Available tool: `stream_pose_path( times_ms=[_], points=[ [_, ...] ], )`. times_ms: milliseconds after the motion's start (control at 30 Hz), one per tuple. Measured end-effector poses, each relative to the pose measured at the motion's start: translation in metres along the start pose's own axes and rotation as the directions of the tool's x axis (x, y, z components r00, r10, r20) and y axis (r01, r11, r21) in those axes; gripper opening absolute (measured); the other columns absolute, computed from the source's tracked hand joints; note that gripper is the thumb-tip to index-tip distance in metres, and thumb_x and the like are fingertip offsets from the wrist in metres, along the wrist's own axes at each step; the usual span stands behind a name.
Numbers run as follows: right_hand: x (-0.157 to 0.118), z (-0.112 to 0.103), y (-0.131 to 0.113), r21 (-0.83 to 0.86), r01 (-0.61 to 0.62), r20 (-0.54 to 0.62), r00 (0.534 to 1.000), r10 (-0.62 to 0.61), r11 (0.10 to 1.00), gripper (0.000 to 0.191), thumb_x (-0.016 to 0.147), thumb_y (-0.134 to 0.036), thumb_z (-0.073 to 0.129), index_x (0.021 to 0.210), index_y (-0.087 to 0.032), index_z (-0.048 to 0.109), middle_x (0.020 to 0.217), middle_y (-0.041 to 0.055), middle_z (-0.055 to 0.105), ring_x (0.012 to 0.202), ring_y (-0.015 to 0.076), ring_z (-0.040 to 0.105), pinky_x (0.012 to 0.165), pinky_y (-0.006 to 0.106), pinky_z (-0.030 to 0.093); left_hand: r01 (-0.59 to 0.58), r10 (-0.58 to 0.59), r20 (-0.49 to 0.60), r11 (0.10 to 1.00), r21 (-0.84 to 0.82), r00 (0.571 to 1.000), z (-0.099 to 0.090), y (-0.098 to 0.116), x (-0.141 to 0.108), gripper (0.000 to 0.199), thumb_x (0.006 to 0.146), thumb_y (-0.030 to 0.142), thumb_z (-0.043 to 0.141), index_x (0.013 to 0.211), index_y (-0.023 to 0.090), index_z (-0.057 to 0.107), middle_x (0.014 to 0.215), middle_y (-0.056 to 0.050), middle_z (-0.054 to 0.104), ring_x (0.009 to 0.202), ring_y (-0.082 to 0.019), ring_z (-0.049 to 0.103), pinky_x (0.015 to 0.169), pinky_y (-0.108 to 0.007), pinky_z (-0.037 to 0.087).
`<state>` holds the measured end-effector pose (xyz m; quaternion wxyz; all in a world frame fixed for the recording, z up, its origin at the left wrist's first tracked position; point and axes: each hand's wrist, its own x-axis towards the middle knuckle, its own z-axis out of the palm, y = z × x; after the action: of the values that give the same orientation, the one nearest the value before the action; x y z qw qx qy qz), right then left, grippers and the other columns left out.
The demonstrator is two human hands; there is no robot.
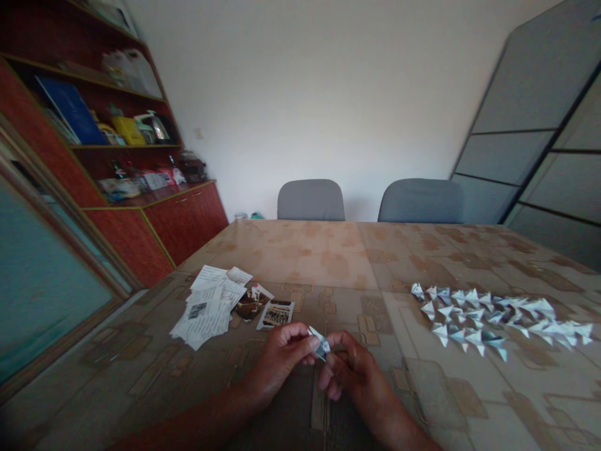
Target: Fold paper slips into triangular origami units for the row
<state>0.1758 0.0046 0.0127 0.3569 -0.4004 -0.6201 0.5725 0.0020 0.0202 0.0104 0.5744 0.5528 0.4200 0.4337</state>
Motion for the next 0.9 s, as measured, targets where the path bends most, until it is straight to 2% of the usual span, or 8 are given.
stream_pose_path(
  times_ms=[67,167,267,367,567,767,833,900],
  points=[
    [0.0,-0.017,-0.007,-0.156,-0.016,0.01,1.0,0.018,0.988,0.043,0.087,-0.061,0.049,0.09,-0.019,0.059,0.061,-0.0007,0.061,0.052,0.0151,0.056,0.05,0.025,0.044,-0.012,0.009,0.05,0.998,0.058,0.999,-0.001,-0.003,0.001,0.027,0.076,0.039,0.064,0.064,0.014,0.062,0.057,0.001,0.057,0.055,-0.013,0.051,0.056,-0.023,0.037],
    [-0.002,-0.045,-0.019,-0.366,0.058,-0.206,0.968,-0.141,0.929,0.034,0.088,-0.051,0.053,0.077,-0.02,0.061,0.065,-0.0008,0.059,0.064,0.0165,0.058,0.062,0.027,0.044,-0.068,0.04,0.132,0.974,0.218,0.99,0.0,-0.005,-0.002,0.016,0.075,0.027,0.066,0.064,0.015,0.065,0.057,0.002,0.058,0.055,-0.013,0.051,0.054,-0.022,0.031],
    [-0.002,-0.058,-0.025,-0.364,0.078,-0.206,0.965,-0.161,0.928,0.027,0.086,-0.046,0.059,0.078,-0.02,0.063,0.067,-0.0016,0.059,0.066,0.0165,0.057,0.062,0.026,0.044,-0.251,0.139,0.233,0.78,0.573,0.962,0.004,-0.004,-0.004,0.011,0.08,0.022,0.064,0.071,0.017,0.068,0.065,0.0,0.063,0.062,-0.015,0.056,0.056,-0.022,0.031],
    [-0.002,-0.054,-0.023,-0.407,0.065,-0.127,0.984,-0.127,0.911,0.022,0.085,-0.039,0.059,0.075,-0.02,0.063,0.064,-0.0019,0.058,0.062,0.0157,0.054,0.058,0.025,0.041,-0.355,0.209,0.287,0.545,0.76,0.935,0.006,-0.003,-0.003,0.012,0.082,0.023,0.066,0.072,0.018,0.067,0.07,-0.001,0.066,0.068,-0.017,0.059,0.058,-0.023,0.032],
    [0.003,-0.036,-0.011,-0.483,0.077,-0.057,0.991,-0.12,0.872,0.016,0.081,-0.027,0.056,0.068,-0.02,0.063,0.058,-0.0031,0.059,0.054,0.0137,0.053,0.052,0.023,0.038,-0.393,0.287,0.301,0.361,0.845,0.91,0.007,-0.006,-0.004,0.014,0.081,0.026,0.07,0.08,0.016,0.061,0.077,-0.002,0.062,0.073,-0.019,0.057,0.061,-0.026,0.034],
    [0.016,-0.023,0.005,-0.564,0.154,0.026,0.985,-0.169,0.811,0.013,0.075,-0.016,0.059,0.068,-0.022,0.068,0.065,-0.0018,0.065,0.064,0.0159,0.059,0.061,0.024,0.042,-0.585,0.394,0.556,-0.054,0.809,0.732,0.007,-0.016,-0.01,0.012,0.089,0.021,0.061,0.078,0.016,0.059,0.074,-0.001,0.06,0.073,-0.017,0.055,0.063,-0.028,0.038],
    [0.019,-0.021,0.008,-0.593,0.182,0.043,0.98,-0.195,0.784,0.012,0.074,-0.013,0.061,0.068,-0.022,0.068,0.067,-0.0016,0.065,0.066,0.0163,0.057,0.062,0.025,0.041,-0.634,0.401,0.62,-0.117,0.764,0.674,0.005,-0.016,-0.017,0.012,0.091,0.019,0.058,0.079,0.015,0.059,0.075,-0.001,0.06,0.072,-0.016,0.054,0.062,-0.028,0.038],
    [0.02,-0.019,0.009,-0.614,0.199,0.05,0.976,-0.213,0.764,0.013,0.073,-0.011,0.063,0.067,-0.022,0.067,0.068,-0.0012,0.063,0.066,0.0164,0.056,0.061,0.025,0.04,-0.668,0.388,0.645,-0.095,0.738,0.658,0.002,-0.015,-0.027,0.015,0.092,0.017,0.055,0.078,0.015,0.058,0.075,-0.001,0.06,0.073,-0.015,0.055,0.063,-0.028,0.038]
  ],
)
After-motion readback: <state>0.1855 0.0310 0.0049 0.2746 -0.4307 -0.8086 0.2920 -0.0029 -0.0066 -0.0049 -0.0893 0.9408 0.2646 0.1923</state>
